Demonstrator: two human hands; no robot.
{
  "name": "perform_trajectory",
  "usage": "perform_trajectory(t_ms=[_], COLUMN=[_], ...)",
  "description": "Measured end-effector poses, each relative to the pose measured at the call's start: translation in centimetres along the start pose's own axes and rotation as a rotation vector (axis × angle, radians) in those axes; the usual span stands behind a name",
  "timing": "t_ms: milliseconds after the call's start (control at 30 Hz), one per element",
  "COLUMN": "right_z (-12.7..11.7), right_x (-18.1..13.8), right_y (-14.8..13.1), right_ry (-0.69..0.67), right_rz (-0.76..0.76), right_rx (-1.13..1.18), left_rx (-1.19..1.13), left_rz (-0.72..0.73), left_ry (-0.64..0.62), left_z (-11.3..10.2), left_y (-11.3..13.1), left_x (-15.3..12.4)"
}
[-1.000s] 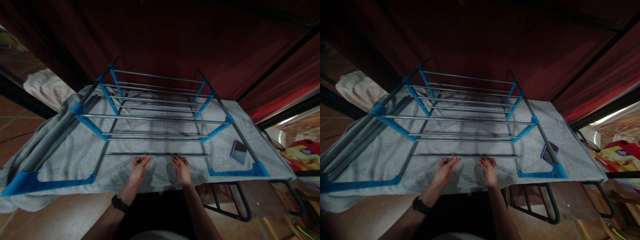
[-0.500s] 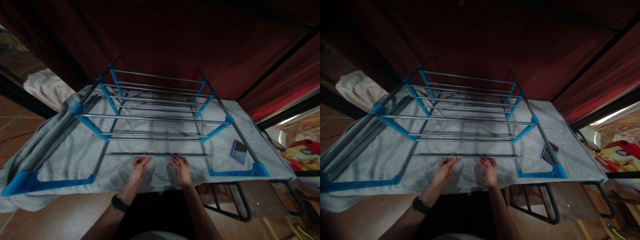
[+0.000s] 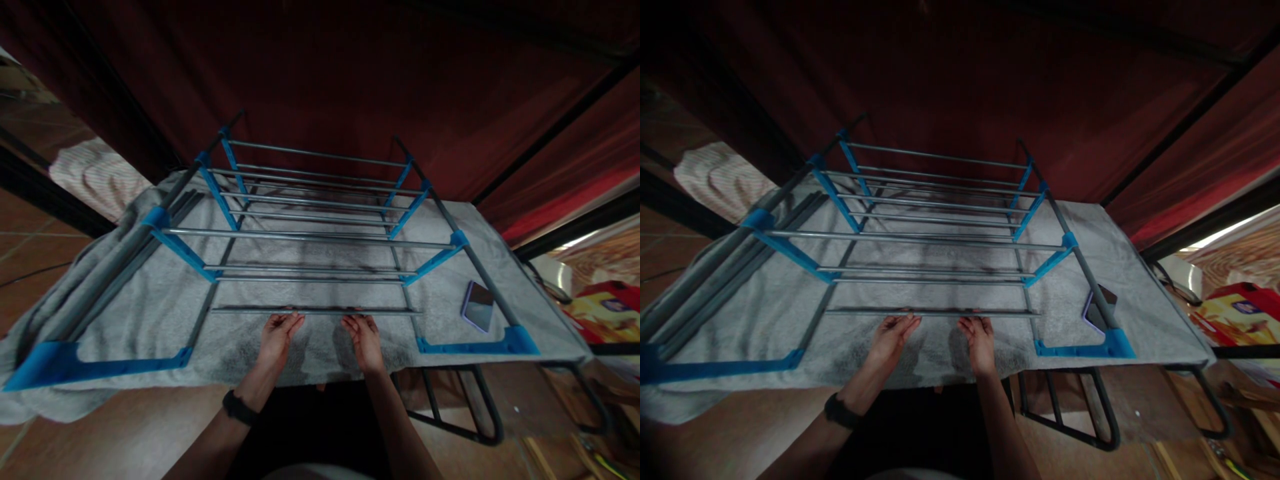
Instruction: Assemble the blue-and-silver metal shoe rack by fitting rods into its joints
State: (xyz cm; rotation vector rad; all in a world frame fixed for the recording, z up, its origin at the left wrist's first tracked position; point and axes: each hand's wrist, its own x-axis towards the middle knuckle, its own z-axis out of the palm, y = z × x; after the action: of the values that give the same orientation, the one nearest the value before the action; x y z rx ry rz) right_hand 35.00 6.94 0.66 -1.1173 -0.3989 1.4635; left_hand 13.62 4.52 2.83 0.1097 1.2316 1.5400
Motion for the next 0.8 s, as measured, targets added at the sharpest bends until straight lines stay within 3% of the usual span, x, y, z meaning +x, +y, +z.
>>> perform_trajectory(t_ms=[800], right_z=[-0.06], right_x=[0.03], right_y=[0.02], right_ry=[0.017], right_rz=[-0.007], right_rx=[-0.006], left_rx=[-0.015], left_rz=[0.001], left_ry=[0.012], left_z=[0.2], left_y=[-0.09], left_x=[-0.32])
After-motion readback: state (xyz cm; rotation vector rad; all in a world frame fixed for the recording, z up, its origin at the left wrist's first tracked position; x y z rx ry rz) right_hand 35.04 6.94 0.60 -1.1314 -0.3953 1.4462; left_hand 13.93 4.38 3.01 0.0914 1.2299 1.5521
